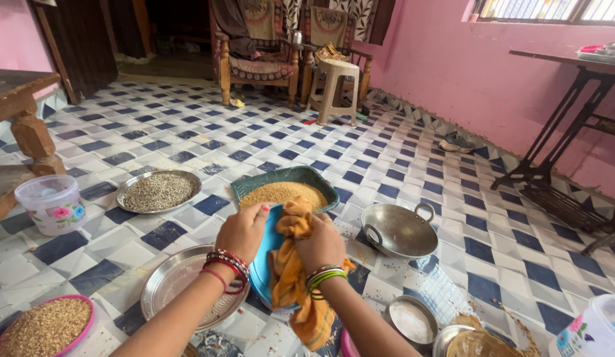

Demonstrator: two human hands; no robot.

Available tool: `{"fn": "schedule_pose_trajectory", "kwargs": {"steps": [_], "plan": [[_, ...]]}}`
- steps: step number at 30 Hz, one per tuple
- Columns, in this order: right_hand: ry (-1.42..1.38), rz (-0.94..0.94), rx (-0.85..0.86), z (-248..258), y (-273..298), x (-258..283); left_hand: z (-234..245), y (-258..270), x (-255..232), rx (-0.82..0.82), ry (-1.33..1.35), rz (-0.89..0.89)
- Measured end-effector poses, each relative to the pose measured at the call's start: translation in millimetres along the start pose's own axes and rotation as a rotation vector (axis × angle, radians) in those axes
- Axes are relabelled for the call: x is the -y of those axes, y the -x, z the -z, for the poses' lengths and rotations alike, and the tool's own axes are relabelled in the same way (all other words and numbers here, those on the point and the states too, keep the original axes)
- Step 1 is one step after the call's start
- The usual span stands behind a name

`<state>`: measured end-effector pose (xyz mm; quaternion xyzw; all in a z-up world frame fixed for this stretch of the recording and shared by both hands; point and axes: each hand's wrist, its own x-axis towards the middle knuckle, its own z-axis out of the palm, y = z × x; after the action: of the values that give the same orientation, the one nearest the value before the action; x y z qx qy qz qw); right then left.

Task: The person sits on the floor and sorts dried food items by hand, transferring pieces from a metal tray into a plastic container. They then wipe the container lid with a cloth, close the container, and place it on a nearby table. Finally, they handle grains in a separate tray.

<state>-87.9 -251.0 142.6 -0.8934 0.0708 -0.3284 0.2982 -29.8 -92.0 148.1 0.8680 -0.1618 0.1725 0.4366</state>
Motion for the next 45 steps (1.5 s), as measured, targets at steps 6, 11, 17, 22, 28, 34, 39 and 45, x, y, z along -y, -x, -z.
{"fn": "schedule_pose_trajectory", "kwargs": {"steps": [6, 11, 17, 22, 28, 34, 39, 45], "plan": [[-0.139, 0.507, 0.073, -16.3, 23.5, 27.8, 5.0, -2.8, 16.3, -0.114, 0.236, 0.005], [-0.113, 0.858, 0.372, 2.3, 47.2, -0.2, 19.8, -5.0, 19.2, -0.062, 0.094, 0.08], [0.415, 0.828, 0.508, 14.6, 25.9, -45.3, 24.6, 2.2, -2.2, 0.052, -0.088, -0.047], [0.607, 0.81, 0.072, 32.8, -8.7, -52.2, 12.6, 0.4, -19.6, 0.134, -0.146, -0.14], [0.532, 0.288, 0.152, 25.4, 4.1, -45.1, 1.4, 4.5, -25.8, 0.047, -0.118, -0.148], [0.197, 0.105, 0.439, -10.0, 42.8, -69.0, -3.9, 0.6, -35.9, -0.072, -0.188, 0.052], [0.166, 0.271, 0.489, 6.2, 42.2, -90.1, -9.3, -5.1, -27.7, -0.125, -0.24, 0.089], [0.574, -0.01, 0.566, 46.5, 8.5, -121.9, -19.9, -17.1, -19.6, -0.109, -0.2, 0.061]]}}
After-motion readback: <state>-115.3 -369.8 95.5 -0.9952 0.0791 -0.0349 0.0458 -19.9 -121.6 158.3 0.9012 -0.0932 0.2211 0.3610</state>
